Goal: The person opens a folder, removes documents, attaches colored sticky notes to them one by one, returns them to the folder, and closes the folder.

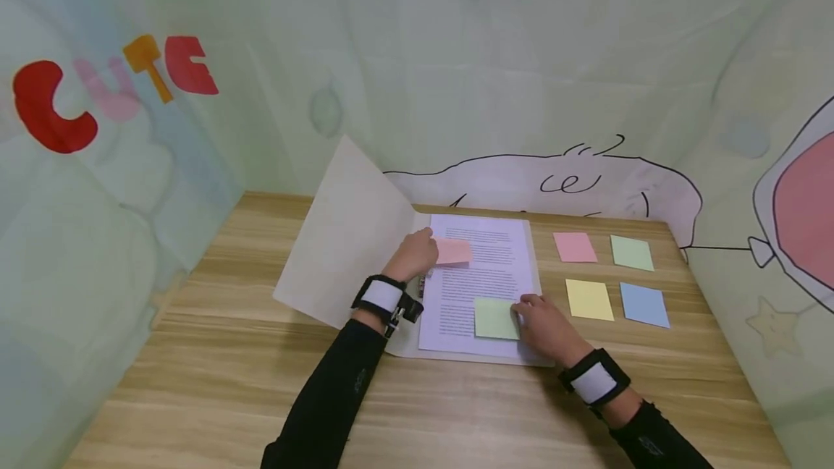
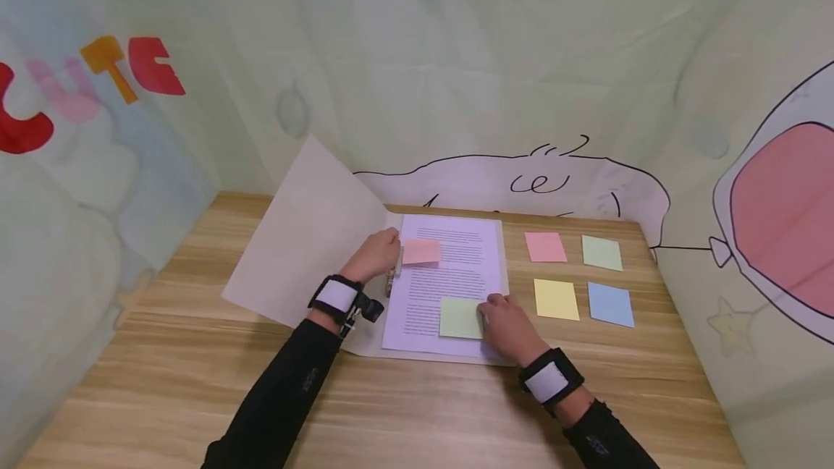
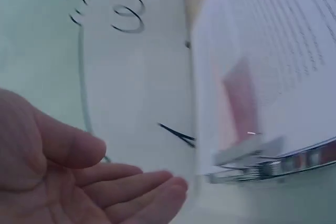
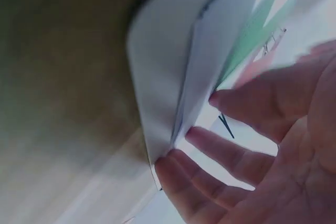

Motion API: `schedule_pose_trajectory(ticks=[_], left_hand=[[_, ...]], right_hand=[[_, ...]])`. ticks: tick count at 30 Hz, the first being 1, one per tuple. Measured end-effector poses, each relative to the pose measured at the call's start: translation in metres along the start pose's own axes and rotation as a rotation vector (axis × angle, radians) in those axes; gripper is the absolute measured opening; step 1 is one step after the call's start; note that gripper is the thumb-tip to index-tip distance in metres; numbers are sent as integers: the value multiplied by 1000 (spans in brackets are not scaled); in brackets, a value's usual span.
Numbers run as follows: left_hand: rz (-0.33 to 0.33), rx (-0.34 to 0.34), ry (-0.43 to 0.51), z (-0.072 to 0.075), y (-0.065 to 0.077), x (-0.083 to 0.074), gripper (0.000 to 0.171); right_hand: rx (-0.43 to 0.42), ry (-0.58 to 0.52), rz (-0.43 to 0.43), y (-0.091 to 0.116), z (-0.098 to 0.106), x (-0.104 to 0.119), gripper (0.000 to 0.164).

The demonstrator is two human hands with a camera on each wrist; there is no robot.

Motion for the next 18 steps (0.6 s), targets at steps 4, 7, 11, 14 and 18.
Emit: schedule_pose_trajectory(ticks=[4, 7, 11, 14, 18], left_hand=[[133, 32, 155, -15, -23, 23, 32], [201, 57, 261, -23, -34, 36, 41], [242, 69, 310, -29, -43, 47, 48], [241, 63, 322, -30, -45, 52, 48], [209, 19, 338, -27, -48, 54, 46]], right_hand=[[5, -6, -13, 0, 1, 2, 24], [2, 13, -20, 0, -1, 4, 32], [-3, 37, -24, 0, -4, 6, 45], [-6, 40, -25, 0, -5, 5, 47], [-20, 42, -13, 0, -3, 4, 46]])
Point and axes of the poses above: each hand's wrist, its own y-axis away from the middle knuckle, its own z-axis out of the back of the hand, x = y × z, the point moved 4 cm from there along -y, towards the middle knuckle, and after that the axes turned 12 degrees about -y, right-handed, at the moved point
